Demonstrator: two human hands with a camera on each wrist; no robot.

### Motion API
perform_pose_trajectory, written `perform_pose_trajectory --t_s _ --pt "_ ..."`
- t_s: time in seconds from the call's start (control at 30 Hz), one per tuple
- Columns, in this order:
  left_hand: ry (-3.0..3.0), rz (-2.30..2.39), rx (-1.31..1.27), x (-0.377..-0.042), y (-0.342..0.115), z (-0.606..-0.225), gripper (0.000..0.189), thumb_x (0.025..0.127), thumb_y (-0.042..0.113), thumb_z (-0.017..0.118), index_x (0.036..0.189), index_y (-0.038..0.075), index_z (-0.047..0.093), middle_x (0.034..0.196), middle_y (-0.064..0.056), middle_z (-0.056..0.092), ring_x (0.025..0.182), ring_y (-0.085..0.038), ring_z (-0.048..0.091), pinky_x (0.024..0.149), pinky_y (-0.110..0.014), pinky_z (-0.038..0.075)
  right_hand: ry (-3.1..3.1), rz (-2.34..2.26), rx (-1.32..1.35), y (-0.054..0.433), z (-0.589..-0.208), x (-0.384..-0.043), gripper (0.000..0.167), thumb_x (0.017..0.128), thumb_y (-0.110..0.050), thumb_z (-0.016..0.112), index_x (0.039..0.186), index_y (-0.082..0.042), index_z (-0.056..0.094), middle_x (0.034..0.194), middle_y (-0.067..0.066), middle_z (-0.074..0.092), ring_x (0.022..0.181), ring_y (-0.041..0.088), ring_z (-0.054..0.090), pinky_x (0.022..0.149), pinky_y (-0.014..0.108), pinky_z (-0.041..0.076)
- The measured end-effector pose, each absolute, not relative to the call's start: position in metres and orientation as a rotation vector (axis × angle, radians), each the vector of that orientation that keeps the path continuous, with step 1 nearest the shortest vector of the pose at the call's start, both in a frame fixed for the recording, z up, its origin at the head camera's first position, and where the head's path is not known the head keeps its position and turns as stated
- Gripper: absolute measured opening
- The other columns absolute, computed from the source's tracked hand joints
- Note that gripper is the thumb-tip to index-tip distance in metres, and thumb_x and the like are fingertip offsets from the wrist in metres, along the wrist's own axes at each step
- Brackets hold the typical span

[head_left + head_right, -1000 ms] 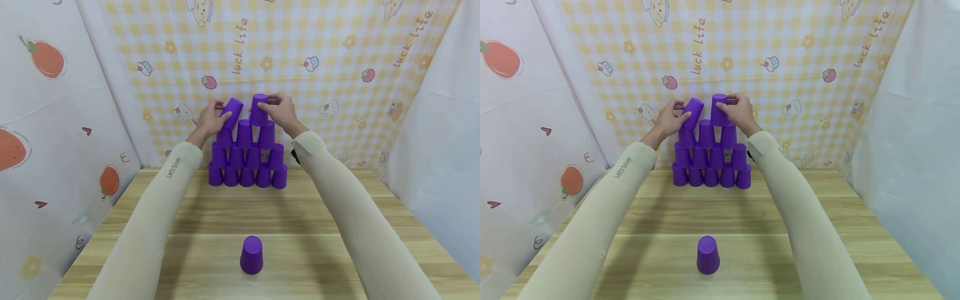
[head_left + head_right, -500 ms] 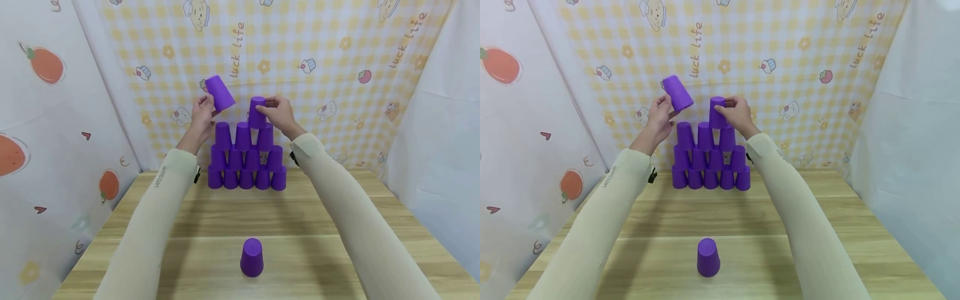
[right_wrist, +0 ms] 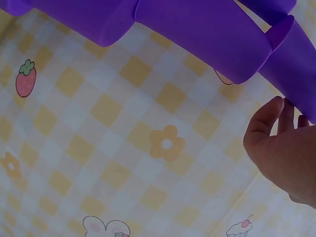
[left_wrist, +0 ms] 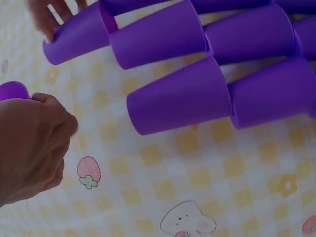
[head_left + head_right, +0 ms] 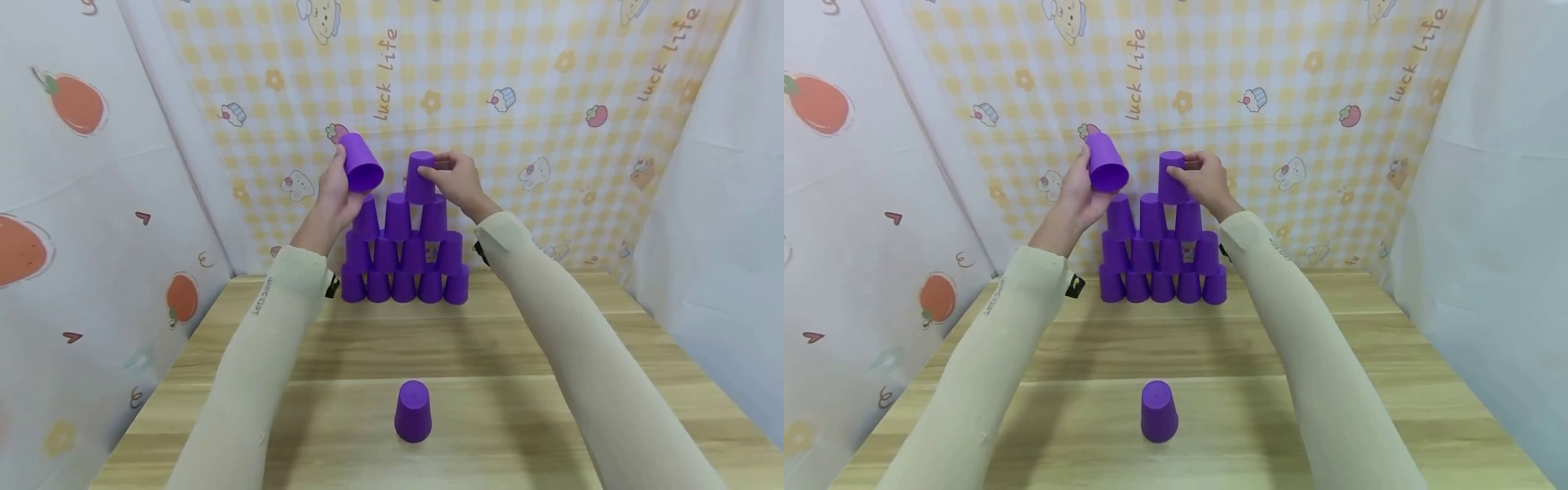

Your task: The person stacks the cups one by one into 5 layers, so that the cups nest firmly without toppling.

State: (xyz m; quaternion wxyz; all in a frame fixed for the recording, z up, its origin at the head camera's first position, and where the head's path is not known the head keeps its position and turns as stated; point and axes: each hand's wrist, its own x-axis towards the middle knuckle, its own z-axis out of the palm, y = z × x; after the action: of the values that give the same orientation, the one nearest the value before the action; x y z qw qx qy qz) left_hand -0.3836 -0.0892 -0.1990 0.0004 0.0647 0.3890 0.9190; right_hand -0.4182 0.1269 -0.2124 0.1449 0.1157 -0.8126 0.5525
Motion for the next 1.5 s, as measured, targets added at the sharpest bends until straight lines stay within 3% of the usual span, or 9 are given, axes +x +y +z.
perform_pose_trajectory --t_s 0.17,0.27,0.6,1.23,1.5 --pt "1.842 2.746 0.173 -0.393 -0.089 -0.199 0.054 0.104 0.034 0.051 0.151 0.014 0.034 0.142 -0.006 0.051 0.123 -0.017 0.053 0.101 -0.027 0.04 -2.353 1.599 0.346 0.127 -0.215 -0.417 0.047 0.091 -0.029 0.073 0.129 -0.005 0.06 0.127 0.011 0.064 0.117 0.021 0.059 0.098 0.034 0.048" --pt "2.133 2.624 0.135 -0.399 -0.091 -0.196 0.063 0.1 0.031 0.06 0.153 0.012 0.033 0.151 -0.005 0.045 0.133 -0.017 0.048 0.108 -0.027 0.039 -2.349 1.608 0.369 0.127 -0.216 -0.416 0.047 0.091 -0.028 0.073 0.129 -0.004 0.061 0.126 0.012 0.064 0.117 0.022 0.059 0.097 0.035 0.049" --pt "2.668 2.172 0.205 -0.413 -0.091 -0.204 0.064 0.091 0.024 0.073 0.146 0.009 0.044 0.144 -0.007 0.052 0.126 -0.021 0.054 0.103 -0.031 0.046 -2.344 1.574 0.383 0.129 -0.215 -0.416 0.047 0.092 -0.029 0.073 0.13 -0.004 0.06 0.125 0.011 0.064 0.116 0.021 0.06 0.096 0.034 0.05" --pt "2.738 1.981 0.263 -0.42 -0.096 -0.231 0.063 0.09 0.024 0.075 0.145 0.013 0.047 0.142 -0.01 0.054 0.126 -0.025 0.055 0.103 -0.037 0.047 -2.364 1.525 0.364 0.126 -0.218 -0.419 0.047 0.092 -0.031 0.071 0.13 -0.004 0.06 0.124 0.01 0.064 0.113 0.02 0.06 0.096 0.034 0.048" --pt "2.736 1.997 0.235 -0.41 -0.106 -0.236 0.086 0.085 0.041 0.078 0.153 0.016 0.031 0.155 -0.008 0.036 0.14 -0.026 0.036 0.112 -0.038 0.035 -2.368 1.436 0.371 0.136 -0.218 -0.411 0.063 0.091 -0.039 0.07 0.141 -0.005 0.049 0.14 0.011 0.055 0.12 0.026 0.057 0.097 0.038 0.049"
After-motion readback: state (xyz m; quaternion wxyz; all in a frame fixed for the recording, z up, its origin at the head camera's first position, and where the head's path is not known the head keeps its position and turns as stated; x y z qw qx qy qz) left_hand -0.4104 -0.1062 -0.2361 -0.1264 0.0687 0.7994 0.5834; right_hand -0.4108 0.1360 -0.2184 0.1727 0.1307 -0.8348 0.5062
